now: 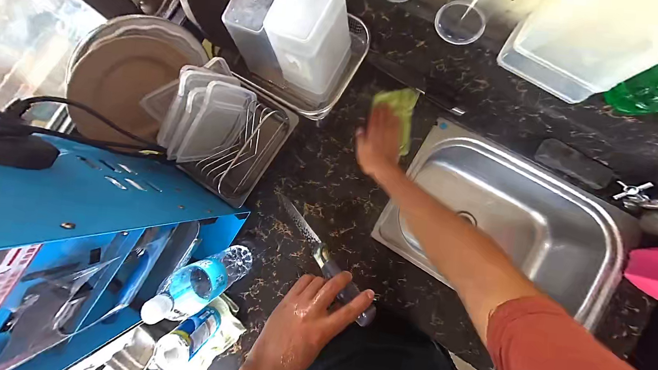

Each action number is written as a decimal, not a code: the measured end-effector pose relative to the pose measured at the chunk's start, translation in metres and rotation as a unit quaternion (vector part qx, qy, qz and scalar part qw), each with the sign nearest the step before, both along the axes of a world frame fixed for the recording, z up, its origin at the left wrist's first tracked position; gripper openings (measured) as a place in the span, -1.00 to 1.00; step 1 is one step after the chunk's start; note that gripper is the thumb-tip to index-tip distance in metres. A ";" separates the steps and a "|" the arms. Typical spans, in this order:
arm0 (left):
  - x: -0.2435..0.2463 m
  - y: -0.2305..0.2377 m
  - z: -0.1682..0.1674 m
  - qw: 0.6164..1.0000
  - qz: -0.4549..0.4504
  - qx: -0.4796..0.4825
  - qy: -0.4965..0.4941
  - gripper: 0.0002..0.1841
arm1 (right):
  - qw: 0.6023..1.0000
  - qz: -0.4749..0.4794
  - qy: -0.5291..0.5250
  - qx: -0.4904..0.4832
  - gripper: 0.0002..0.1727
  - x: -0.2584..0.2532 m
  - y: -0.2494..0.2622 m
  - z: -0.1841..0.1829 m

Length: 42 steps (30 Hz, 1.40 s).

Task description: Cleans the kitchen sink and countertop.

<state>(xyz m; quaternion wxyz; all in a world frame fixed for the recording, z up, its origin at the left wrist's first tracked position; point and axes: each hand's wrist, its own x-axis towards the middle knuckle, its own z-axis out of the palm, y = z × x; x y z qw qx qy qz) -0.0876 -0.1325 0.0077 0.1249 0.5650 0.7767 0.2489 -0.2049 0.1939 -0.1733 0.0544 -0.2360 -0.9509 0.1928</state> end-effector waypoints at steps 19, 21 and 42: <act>0.000 -0.012 -0.001 1.000 0.023 0.016 0.008 -0.43 | 0.958 0.285 0.026 0.015 -0.28 -0.057 -0.071 -0.020; 0.000 -0.010 -0.001 1.000 0.022 0.011 0.004 -0.44 | 0.957 0.287 0.034 0.024 -0.29 -0.076 -0.077 -0.019; -0.009 0.041 -0.014 0.997 -0.043 -0.044 -0.035 -0.48 | 0.987 0.155 0.021 0.016 -0.25 -0.089 0.095 -0.024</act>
